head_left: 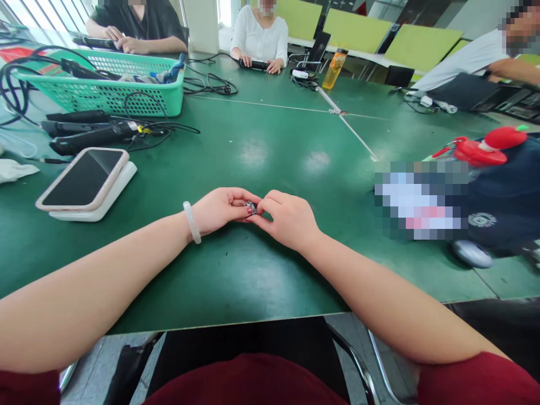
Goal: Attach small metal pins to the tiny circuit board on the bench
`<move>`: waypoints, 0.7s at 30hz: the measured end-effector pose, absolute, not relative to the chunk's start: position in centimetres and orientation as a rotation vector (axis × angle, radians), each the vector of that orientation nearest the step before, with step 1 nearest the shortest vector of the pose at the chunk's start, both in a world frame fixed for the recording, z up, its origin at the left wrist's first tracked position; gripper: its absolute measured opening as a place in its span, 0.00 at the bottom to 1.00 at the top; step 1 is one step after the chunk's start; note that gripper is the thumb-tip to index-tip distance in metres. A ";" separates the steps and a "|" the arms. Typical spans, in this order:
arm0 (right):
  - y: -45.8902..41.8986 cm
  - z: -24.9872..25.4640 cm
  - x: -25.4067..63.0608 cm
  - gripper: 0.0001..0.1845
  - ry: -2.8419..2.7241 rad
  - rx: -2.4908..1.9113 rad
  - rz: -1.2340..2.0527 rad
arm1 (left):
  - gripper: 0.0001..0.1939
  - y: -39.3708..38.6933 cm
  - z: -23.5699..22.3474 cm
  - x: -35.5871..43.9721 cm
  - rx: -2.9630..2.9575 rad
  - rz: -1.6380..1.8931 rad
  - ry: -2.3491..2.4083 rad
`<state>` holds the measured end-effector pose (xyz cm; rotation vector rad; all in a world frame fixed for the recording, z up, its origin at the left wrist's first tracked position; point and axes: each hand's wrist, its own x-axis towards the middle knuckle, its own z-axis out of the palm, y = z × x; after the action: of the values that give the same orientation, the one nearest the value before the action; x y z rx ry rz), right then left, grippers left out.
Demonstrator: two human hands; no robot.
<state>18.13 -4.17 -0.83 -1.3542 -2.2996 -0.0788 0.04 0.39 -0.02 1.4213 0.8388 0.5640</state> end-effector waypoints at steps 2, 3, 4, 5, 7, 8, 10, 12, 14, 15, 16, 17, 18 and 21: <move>-4.1 -0.8 18.1 0.17 -2.290 -1.339 -0.016 | 0.15 0.2 0.1 0.1 1.469 0.564 0.853; -4.1 -0.8 18.2 0.17 -2.280 -1.324 0.047 | 0.15 0.2 0.1 0.1 1.508 0.563 0.859; -4.0 -0.7 18.3 0.16 -2.267 -1.305 0.118 | 0.15 0.3 0.2 0.1 1.550 0.565 0.864; -3.8 -0.7 18.4 0.15 -2.257 -1.284 0.182 | 0.16 0.4 0.2 0.0 1.596 0.570 0.873; -3.5 -0.7 18.8 0.14 -2.235 -1.262 0.268 | 0.16 1.0 0.4 -0.5 1.733 0.612 0.954; -3.3 -0.7 19.1 0.14 -2.218 -1.271 0.292 | 0.15 1.5 0.5 -1.0 1.829 0.640 1.045; -3.1 -0.7 19.5 0.13 -2.168 -1.314 0.341 | 0.12 2.9 0.8 -2.4 2.096 0.676 1.377; -3.0 -0.5 19.8 0.13 -2.130 -1.350 0.383 | 0.11 4.4 1.1 -4.4 2.242 0.615 1.718; -3.0 -0.2 20.1 0.13 -2.114 -1.360 0.397 | 0.10 5.7 1.4 -6.8 2.236 0.550 1.972; -3.1 -0.1 20.2 0.13 -2.107 -1.358 0.399 | 0.09 6.3 1.5 -7.9 2.188 0.510 2.062; -3.1 -0.1 20.3 0.14 -2.099 -1.354 0.398 | 0.07 6.7 1.6 -9.1 2.133 0.485 2.112; -3.1 0.0 20.3 0.14 -2.092 -1.349 0.397 | 0.08 7.1 1.6 -10.1 2.146 0.474 2.046; -3.2 0.0 20.4 0.15 -2.084 -1.344 0.396 | 0.09 7.4 1.5 -11.0 2.131 0.483 2.041; -3.3 0.0 20.4 0.15 -2.072 -1.325 0.393 | 0.15 8.2 0.9 -12.9 2.104 0.514 1.891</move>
<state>20.44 -3.28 0.02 -1.3248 -2.0721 0.3934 -12.89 8.22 0.92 2.1041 1.8912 0.5140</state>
